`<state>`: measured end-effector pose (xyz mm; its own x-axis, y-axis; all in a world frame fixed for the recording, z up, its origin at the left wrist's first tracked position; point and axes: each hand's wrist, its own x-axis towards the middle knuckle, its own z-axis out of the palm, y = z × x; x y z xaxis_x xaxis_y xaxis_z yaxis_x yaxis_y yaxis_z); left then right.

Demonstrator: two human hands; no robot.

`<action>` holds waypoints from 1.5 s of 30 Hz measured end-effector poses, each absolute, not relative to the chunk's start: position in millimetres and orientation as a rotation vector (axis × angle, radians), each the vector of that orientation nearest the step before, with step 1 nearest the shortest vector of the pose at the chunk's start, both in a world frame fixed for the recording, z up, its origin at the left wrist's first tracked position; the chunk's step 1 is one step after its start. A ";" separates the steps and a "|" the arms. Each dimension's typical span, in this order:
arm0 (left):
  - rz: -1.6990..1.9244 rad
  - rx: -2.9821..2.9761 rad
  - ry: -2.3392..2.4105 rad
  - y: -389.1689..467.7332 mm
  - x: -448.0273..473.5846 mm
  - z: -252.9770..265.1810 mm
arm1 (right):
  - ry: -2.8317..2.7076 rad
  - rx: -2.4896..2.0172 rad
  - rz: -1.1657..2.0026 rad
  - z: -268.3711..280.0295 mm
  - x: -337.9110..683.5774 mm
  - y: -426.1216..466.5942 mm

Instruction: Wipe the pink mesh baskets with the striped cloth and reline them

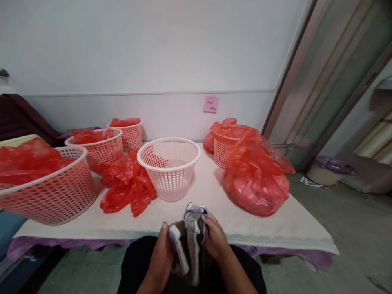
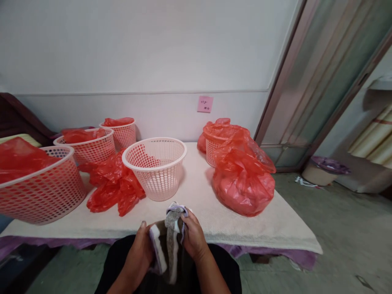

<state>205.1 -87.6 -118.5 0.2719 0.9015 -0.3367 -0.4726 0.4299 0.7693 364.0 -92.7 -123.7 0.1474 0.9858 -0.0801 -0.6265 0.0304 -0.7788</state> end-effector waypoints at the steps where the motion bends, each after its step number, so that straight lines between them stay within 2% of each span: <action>1: 0.980 0.556 0.795 -89.1 207.4 -117.3 | -0.567 -0.789 1.358 -123.6 364.2 -93.3; 7: 0.773 0.768 0.946 -84.5 206.4 -124.0 | -0.544 -0.773 1.395 -122.3 369.2 -97.5; 13: 0.755 0.863 0.960 -68.0 178.8 -115.2 | -0.470 -0.762 1.299 -122.4 394.5 -97.0; 19: 0.856 1.152 1.105 -37.8 142.3 -90.7 | -0.424 -0.794 1.054 -125.3 426.8 -94.1; 28: 0.956 1.804 1.260 -18.1 136.1 -68.8 | -0.475 -0.938 0.809 -129.4 453.8 -87.6; 38: 0.991 2.189 1.242 22.0 153.3 -63.6 | -0.646 -1.419 0.435 -132.7 481.3 -78.7; 45: 1.316 2.354 1.090 25.1 183.2 -26.6 | -0.637 -1.463 0.312 -124.7 491.7 -75.7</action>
